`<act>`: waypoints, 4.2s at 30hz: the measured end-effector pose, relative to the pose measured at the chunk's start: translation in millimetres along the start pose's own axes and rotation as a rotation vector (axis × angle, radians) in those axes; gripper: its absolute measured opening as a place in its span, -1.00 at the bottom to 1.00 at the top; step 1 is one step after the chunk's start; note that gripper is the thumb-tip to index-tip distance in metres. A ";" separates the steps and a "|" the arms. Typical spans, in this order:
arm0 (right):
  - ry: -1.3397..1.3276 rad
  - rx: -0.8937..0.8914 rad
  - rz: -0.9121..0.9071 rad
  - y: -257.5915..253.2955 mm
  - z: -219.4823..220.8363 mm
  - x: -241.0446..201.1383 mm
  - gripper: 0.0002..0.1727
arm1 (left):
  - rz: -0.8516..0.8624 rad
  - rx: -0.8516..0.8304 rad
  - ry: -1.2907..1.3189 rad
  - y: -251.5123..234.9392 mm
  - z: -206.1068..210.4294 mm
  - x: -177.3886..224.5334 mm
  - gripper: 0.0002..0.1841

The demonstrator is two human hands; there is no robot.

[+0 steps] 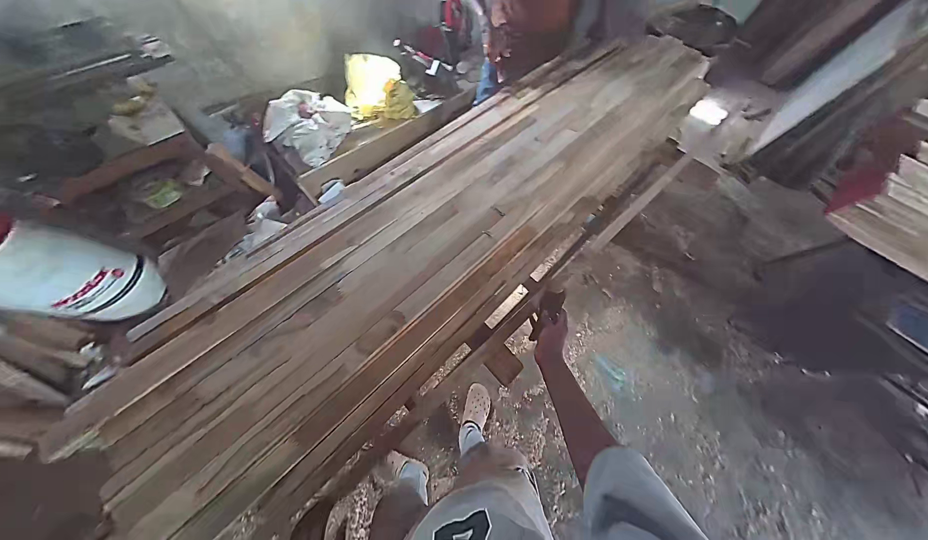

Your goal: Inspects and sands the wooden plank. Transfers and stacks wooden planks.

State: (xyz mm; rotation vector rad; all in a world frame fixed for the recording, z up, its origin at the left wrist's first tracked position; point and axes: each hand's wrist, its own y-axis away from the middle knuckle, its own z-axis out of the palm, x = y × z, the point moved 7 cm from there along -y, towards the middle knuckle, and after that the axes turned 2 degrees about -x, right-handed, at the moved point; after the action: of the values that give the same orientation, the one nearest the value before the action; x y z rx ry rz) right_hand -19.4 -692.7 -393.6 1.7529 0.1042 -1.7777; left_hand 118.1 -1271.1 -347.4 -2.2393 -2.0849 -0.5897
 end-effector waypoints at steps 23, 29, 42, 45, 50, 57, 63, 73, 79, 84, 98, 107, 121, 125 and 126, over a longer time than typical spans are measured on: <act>0.105 -0.251 0.041 26.7 -36.8 30.3 -0.49 | 0.234 -0.221 0.047 -31.3 10.4 -15.0 -0.24; 0.120 -0.227 0.091 55.5 -66.7 58.6 -0.48 | -0.055 0.184 -0.014 33.5 -9.3 -62.2 -0.35; 0.103 -0.113 0.006 188.6 -102.7 80.4 -0.53 | 0.129 -0.147 -0.161 6.2 -51.3 -132.7 -0.53; 0.068 -0.055 0.042 250.6 -127.8 104.0 -0.52 | 0.360 0.008 -0.082 61.0 -28.5 -117.7 -0.55; 0.125 -0.032 0.111 312.3 -150.6 136.2 -0.45 | 0.272 -0.267 0.036 73.4 70.6 -108.2 -0.61; 0.421 -0.169 -0.035 235.7 -110.0 101.1 -0.39 | 0.176 -0.624 0.055 12.3 75.9 -132.3 -0.35; 0.889 -0.284 -0.378 144.7 -44.5 63.5 -0.41 | 0.053 -0.829 0.034 11.8 63.5 -124.7 -0.41; 1.511 -0.300 -0.109 133.7 -31.2 3.7 -0.44 | 0.008 -0.742 -0.034 28.0 59.0 -113.9 -0.45; 1.279 -0.510 0.195 183.5 1.6 25.5 -0.50 | -0.014 -0.640 -0.084 36.5 58.7 -112.9 -0.48; 1.290 -0.624 0.341 252.3 -21.3 44.9 -0.47 | 0.014 -0.713 -0.019 32.1 55.0 -113.6 -0.40; 1.398 -0.305 -0.197 446.2 -9.8 190.4 -0.40 | 0.073 -1.264 0.765 28.1 86.3 -156.2 -0.38; 1.231 -0.430 0.224 424.1 33.1 129.3 -0.42 | 0.153 -1.007 0.551 28.9 86.3 -152.4 -0.31; 1.195 -0.676 0.437 560.0 3.9 188.8 -0.43 | 0.168 -0.881 0.216 32.2 60.6 -149.8 -0.22; 1.301 -0.482 -0.058 479.9 -0.1 159.1 -0.46 | 0.222 -0.699 0.056 37.5 53.3 -145.4 -0.39; 1.313 -0.443 -0.156 461.7 4.2 159.8 -0.43 | 0.218 -0.695 0.049 38.6 54.6 -145.2 -0.41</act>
State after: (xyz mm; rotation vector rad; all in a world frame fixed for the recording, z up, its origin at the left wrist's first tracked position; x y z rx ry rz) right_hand 211.9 -1122.5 -371.2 2.2525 1.0770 -0.3428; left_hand 164.5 -1399.1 -431.0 -2.6778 -1.7445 -1.5148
